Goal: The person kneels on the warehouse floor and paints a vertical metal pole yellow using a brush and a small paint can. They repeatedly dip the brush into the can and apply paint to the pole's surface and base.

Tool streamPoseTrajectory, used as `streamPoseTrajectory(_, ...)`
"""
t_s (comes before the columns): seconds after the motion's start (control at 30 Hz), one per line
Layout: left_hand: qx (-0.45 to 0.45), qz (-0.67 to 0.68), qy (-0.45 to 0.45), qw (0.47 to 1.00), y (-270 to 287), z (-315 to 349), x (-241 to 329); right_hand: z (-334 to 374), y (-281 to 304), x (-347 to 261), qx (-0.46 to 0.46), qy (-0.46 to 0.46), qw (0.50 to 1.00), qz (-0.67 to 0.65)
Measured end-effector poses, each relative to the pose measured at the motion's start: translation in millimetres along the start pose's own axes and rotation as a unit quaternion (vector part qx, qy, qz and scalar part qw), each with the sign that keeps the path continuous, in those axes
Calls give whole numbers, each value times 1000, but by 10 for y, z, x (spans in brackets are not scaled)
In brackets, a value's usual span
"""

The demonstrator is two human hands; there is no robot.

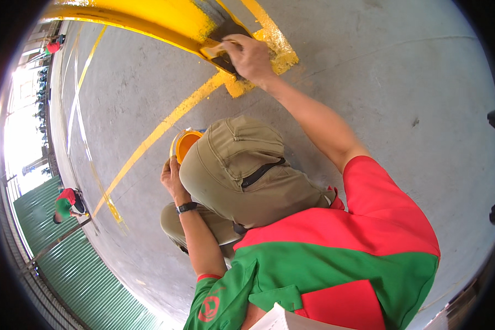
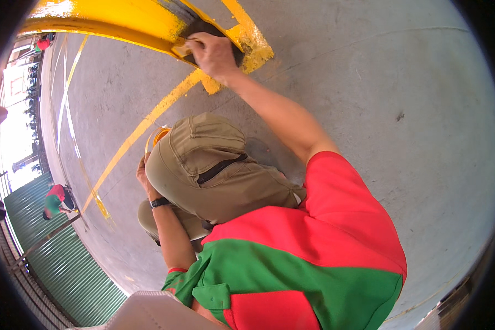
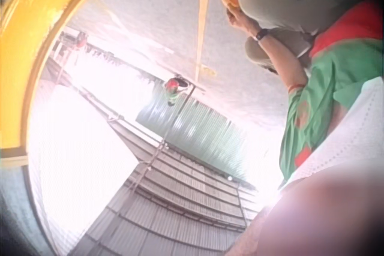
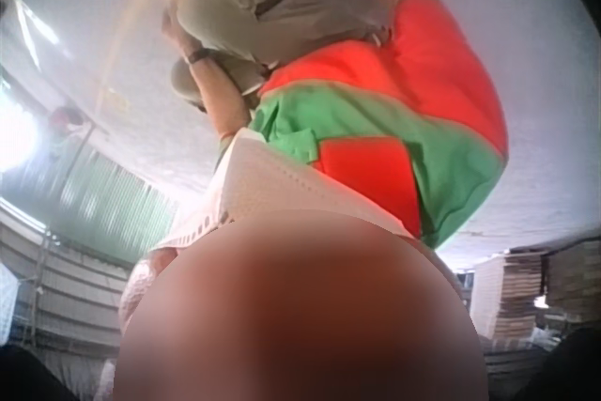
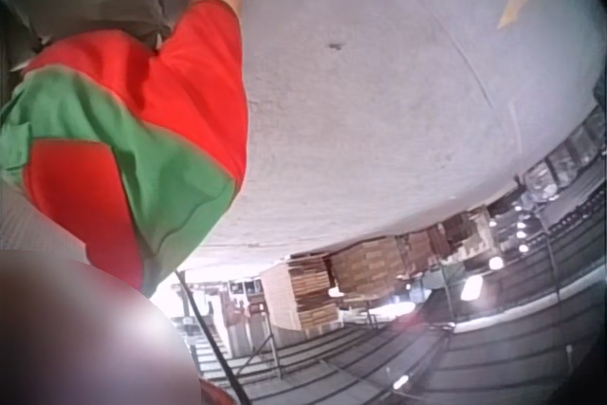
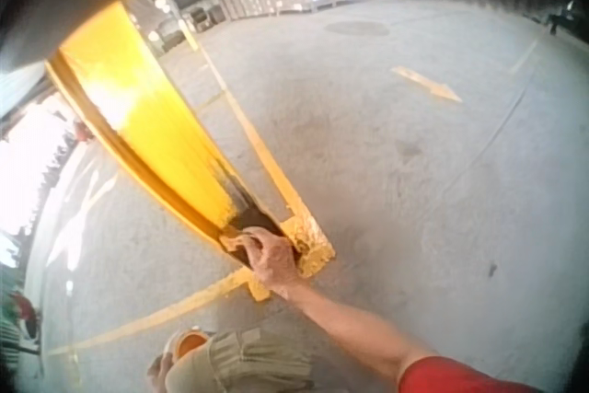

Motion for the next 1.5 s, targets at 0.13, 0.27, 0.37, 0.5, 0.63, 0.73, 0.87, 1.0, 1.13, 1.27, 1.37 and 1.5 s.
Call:
streamPoseTrajectory(0.13, 14, -2, -3, 1000, 26, -8, 48, -488, 107, -483, 7, -58, 983, -176)
streamPoseTrajectory(0.27, 28, -11, -8, 1000, 9, 16, 81, -890, 281, -830, 100, -62, 909, -399)
streamPoseTrajectory(0.37, 35, -26, 6, 999, 32, 19, 84, -863, 166, -843, 84, -90, 902, -413)
streamPoseTrajectory(0.5, 26, -18, 5, 999, 68, 12, 76, -357, 41, -358, -2, -177, 947, -267)
streamPoseTrajectory(0.63, 22, -1, 19, 1000, 110, 15, -14, -237, 234, -235, -25, -84, 994, -72)
streamPoseTrajectory(0.73, 21, 10, -1, 1000, 137, -2, -9, -665, 343, -790, 10, 28, 999, -34)
streamPoseTrajectory(0.87, 22, 50, 3, 999, 162, -15, -26, -1445, 536, -1757, 41, 121, 989, -68)
streamPoseTrajectory(1.0, 22, 61, 7, 998, 174, -22, -46, -1950, 779, -2258, 89, 152, 940, -293)
streamPoseTrajectory(1.13, 14, 63, -9, 998, 164, -45, -28, -1796, 974, -2191, 220, 188, 912, -291)
streamPoseTrajectory(1.27, 19, 45, -6, 999, 182, -45, -25, -1370, 752, -1870, 106, 170, 966, -165)
streamPoseTrajectory(1.37, 20, 55, -6, 998, 191, -33, -38, -1154, 858, -1584, 77, 187, 978, -55)
streamPoseTrajectory(1.5, 19, 63, 2, 998, 185, -40, -64, -1246, 840, -1774, 52, 215, 975, -2)
Point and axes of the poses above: each hand's wrist, its own z-axis away from the middle knuckle, its own y-axis out of the back of the hand, x = y × z, the point moved 9 cm from there along -z, towards the middle knuckle, and after that the axes turned 12 degrees about z, right-handed, at the moved point
